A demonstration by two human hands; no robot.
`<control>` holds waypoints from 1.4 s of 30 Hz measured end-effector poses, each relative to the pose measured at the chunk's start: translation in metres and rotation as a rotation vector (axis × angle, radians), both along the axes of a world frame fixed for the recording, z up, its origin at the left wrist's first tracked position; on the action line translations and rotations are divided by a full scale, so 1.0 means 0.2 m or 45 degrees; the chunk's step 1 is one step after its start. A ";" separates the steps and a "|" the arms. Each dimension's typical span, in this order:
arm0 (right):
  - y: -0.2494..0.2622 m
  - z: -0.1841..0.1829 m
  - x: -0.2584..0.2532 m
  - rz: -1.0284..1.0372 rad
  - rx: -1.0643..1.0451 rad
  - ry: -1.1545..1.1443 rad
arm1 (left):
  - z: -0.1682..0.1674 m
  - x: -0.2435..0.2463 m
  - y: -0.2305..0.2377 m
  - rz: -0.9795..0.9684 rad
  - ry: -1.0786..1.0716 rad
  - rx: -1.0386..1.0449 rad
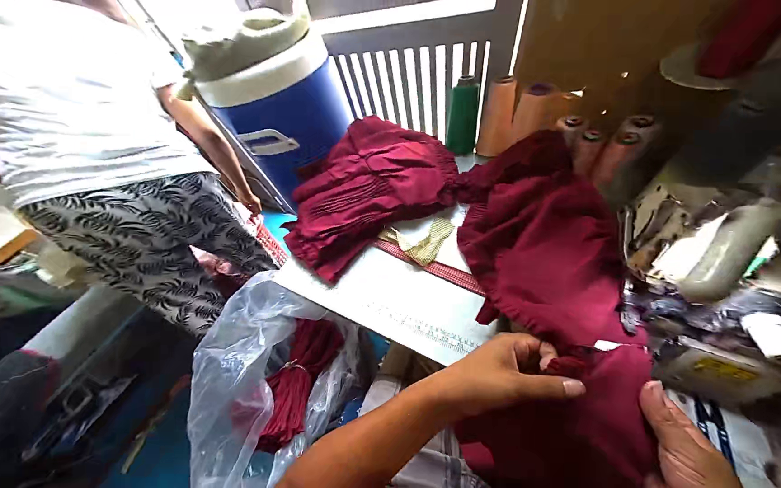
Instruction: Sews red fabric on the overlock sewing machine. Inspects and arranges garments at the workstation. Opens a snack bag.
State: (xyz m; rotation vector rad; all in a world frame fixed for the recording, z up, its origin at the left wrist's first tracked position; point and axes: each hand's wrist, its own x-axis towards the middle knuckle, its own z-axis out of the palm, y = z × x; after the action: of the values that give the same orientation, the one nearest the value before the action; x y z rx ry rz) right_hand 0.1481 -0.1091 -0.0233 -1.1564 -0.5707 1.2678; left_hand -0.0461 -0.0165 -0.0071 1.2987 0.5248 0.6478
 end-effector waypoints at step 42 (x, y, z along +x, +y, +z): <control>0.09 -0.06 -0.09 -0.450 0.195 -1.108 | -0.02 0.14 0.10 0.664 0.522 1.323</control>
State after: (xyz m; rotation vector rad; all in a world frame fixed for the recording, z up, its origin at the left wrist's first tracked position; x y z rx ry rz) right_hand 0.1301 -0.0919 -0.0345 -1.5781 -1.0177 0.3644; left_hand -0.0178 0.0041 -0.0103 2.3332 0.9375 1.1766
